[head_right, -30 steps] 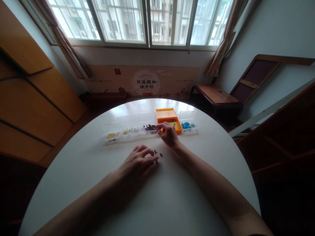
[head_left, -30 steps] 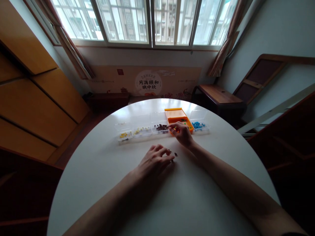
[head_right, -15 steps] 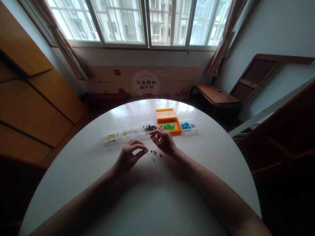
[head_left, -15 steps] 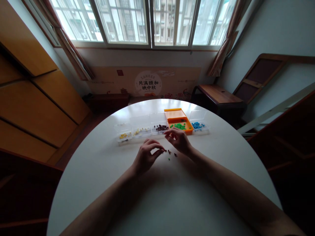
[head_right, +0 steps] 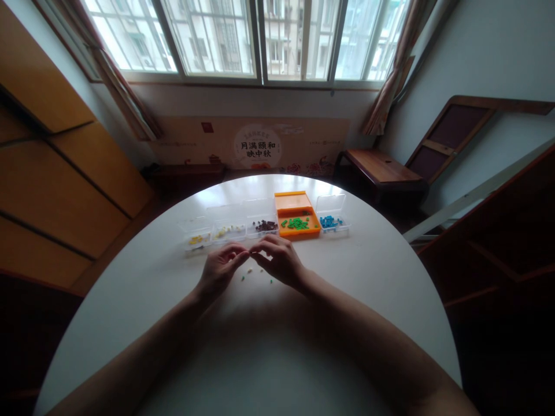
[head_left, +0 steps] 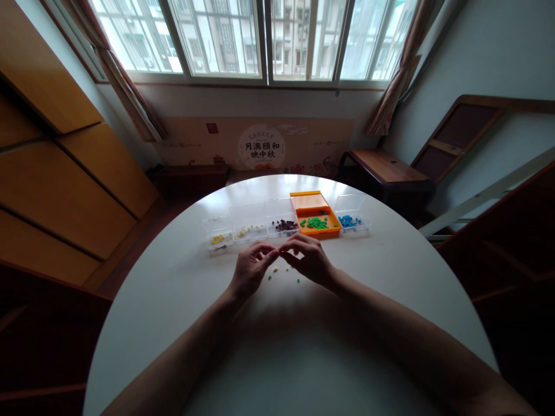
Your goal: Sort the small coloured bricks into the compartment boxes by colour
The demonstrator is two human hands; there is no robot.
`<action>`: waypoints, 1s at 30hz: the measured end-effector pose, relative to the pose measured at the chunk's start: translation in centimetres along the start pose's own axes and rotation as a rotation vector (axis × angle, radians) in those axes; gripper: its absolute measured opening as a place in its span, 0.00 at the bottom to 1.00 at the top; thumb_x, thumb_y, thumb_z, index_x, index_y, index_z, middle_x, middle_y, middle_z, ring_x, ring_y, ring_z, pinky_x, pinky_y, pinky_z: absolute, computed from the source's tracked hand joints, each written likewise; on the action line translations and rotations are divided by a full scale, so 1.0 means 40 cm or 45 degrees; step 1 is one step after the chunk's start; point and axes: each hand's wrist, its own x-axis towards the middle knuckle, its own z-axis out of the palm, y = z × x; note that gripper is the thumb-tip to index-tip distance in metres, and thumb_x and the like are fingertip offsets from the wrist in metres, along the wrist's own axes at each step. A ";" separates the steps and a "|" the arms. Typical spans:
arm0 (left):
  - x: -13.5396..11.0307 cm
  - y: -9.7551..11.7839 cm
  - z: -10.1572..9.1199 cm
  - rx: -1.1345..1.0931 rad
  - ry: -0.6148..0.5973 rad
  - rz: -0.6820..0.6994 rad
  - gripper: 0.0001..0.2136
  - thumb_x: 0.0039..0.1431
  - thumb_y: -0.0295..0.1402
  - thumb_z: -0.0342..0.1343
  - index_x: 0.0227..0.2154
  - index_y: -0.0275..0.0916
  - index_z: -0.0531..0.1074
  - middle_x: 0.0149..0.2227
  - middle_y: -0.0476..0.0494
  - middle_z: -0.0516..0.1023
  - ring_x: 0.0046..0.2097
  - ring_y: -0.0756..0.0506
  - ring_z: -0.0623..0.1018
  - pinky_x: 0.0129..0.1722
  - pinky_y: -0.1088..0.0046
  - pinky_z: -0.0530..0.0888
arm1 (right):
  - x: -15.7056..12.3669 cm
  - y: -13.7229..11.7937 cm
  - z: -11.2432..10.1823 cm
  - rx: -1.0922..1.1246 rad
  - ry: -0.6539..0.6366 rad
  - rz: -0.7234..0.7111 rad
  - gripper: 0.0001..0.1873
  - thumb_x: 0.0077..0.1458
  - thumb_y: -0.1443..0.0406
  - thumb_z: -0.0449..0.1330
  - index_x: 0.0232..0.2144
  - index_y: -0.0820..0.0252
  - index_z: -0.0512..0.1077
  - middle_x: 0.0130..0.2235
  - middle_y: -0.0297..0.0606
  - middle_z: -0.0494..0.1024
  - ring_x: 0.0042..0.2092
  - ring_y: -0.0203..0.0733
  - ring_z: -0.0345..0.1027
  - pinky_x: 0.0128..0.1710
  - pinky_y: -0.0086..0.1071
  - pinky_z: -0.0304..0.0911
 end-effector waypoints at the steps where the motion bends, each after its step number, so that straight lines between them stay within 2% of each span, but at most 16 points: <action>1: -0.001 0.001 -0.001 0.004 0.007 -0.005 0.14 0.50 0.44 0.62 0.26 0.36 0.76 0.28 0.46 0.74 0.27 0.51 0.68 0.28 0.76 0.65 | -0.001 0.001 0.002 -0.005 -0.005 -0.001 0.07 0.58 0.64 0.58 0.31 0.58 0.75 0.30 0.36 0.74 0.28 0.33 0.65 0.29 0.28 0.64; 7: -0.001 -0.008 -0.007 -0.003 0.094 -0.025 0.13 0.51 0.43 0.60 0.24 0.36 0.73 0.25 0.49 0.72 0.25 0.52 0.66 0.26 0.77 0.63 | 0.020 0.030 -0.003 -0.082 0.046 0.053 0.06 0.58 0.64 0.59 0.31 0.59 0.75 0.31 0.36 0.75 0.29 0.34 0.66 0.31 0.28 0.64; 14: -0.006 -0.012 -0.018 0.060 0.102 0.023 0.14 0.52 0.44 0.59 0.24 0.37 0.74 0.26 0.48 0.72 0.26 0.51 0.65 0.26 0.76 0.64 | 0.107 0.098 -0.019 -0.223 0.253 0.311 0.06 0.55 0.64 0.60 0.30 0.60 0.77 0.30 0.36 0.77 0.27 0.35 0.67 0.31 0.29 0.63; 17: -0.007 -0.011 -0.022 0.060 0.111 0.021 0.14 0.52 0.44 0.59 0.24 0.37 0.74 0.26 0.48 0.72 0.26 0.51 0.66 0.27 0.76 0.64 | 0.133 0.125 -0.020 -0.227 0.248 0.395 0.08 0.55 0.63 0.60 0.33 0.60 0.78 0.33 0.38 0.79 0.31 0.38 0.70 0.34 0.31 0.65; 23: -0.005 -0.009 -0.025 0.031 0.177 -0.045 0.11 0.51 0.41 0.59 0.28 0.36 0.74 0.27 0.48 0.75 0.27 0.51 0.69 0.28 0.75 0.65 | 0.109 0.147 -0.021 -0.117 0.277 0.542 0.10 0.56 0.62 0.58 0.34 0.62 0.78 0.33 0.40 0.80 0.30 0.39 0.71 0.31 0.31 0.66; 26: -0.003 -0.018 -0.024 0.088 0.175 -0.051 0.10 0.51 0.39 0.58 0.30 0.37 0.75 0.29 0.47 0.77 0.29 0.49 0.71 0.29 0.74 0.65 | 0.072 0.137 -0.036 -0.101 0.176 0.519 0.09 0.54 0.63 0.60 0.34 0.62 0.78 0.32 0.39 0.79 0.27 0.35 0.67 0.28 0.30 0.64; 30: -0.005 -0.034 -0.029 0.351 0.092 0.105 0.06 0.52 0.32 0.55 0.30 0.39 0.75 0.31 0.46 0.76 0.36 0.45 0.73 0.36 0.69 0.68 | 0.026 0.109 -0.072 -0.113 -0.161 0.372 0.06 0.53 0.66 0.61 0.33 0.61 0.78 0.30 0.36 0.75 0.26 0.32 0.63 0.28 0.28 0.61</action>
